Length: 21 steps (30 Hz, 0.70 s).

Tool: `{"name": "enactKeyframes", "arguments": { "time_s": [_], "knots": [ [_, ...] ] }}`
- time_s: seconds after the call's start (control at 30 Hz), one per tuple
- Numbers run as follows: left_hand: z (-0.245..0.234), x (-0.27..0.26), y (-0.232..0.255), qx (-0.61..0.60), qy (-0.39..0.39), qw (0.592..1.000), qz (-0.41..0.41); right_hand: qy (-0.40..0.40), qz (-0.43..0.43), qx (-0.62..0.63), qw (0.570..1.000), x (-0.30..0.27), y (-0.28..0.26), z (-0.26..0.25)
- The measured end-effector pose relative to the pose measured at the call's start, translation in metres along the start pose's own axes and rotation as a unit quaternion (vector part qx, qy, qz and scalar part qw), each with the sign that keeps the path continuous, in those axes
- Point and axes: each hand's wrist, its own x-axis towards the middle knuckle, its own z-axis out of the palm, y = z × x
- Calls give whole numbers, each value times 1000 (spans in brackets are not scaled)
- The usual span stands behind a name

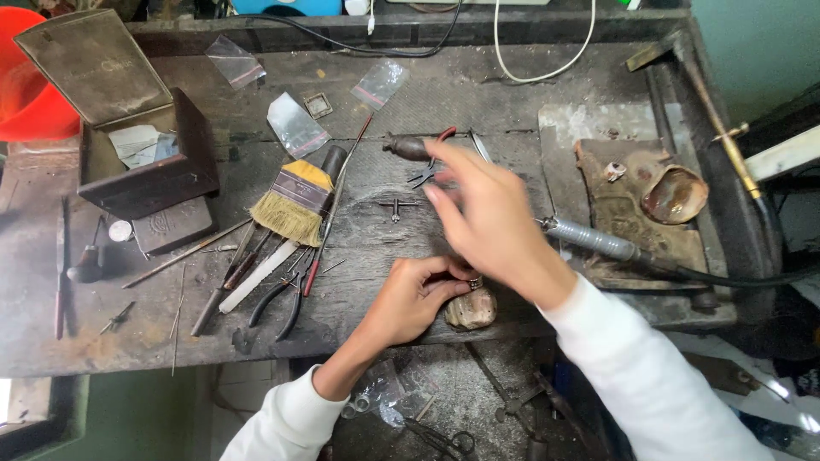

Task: Polishing a small jewelry component using a rotary tool and a hand brush at a workbench.

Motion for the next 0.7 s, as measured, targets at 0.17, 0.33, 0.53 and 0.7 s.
{"name": "enactKeyframes", "arguments": {
  "time_s": [0.17,0.33,0.53,0.7],
  "knots": [
    [-6,-1,4,-17,-15,998,57,-45,91,-170,980,48,60,73],
    [-10,-1,14,-6,-27,997,66,-25,60,-206,976,59,53,55],
    [-10,-2,26,28,-30,996,73,48,27,57,997,10,6,-38],
    [-2,-1,21,-32,-31,999,-20,33,143,251,957,-54,-13,-86]
  ]
}}
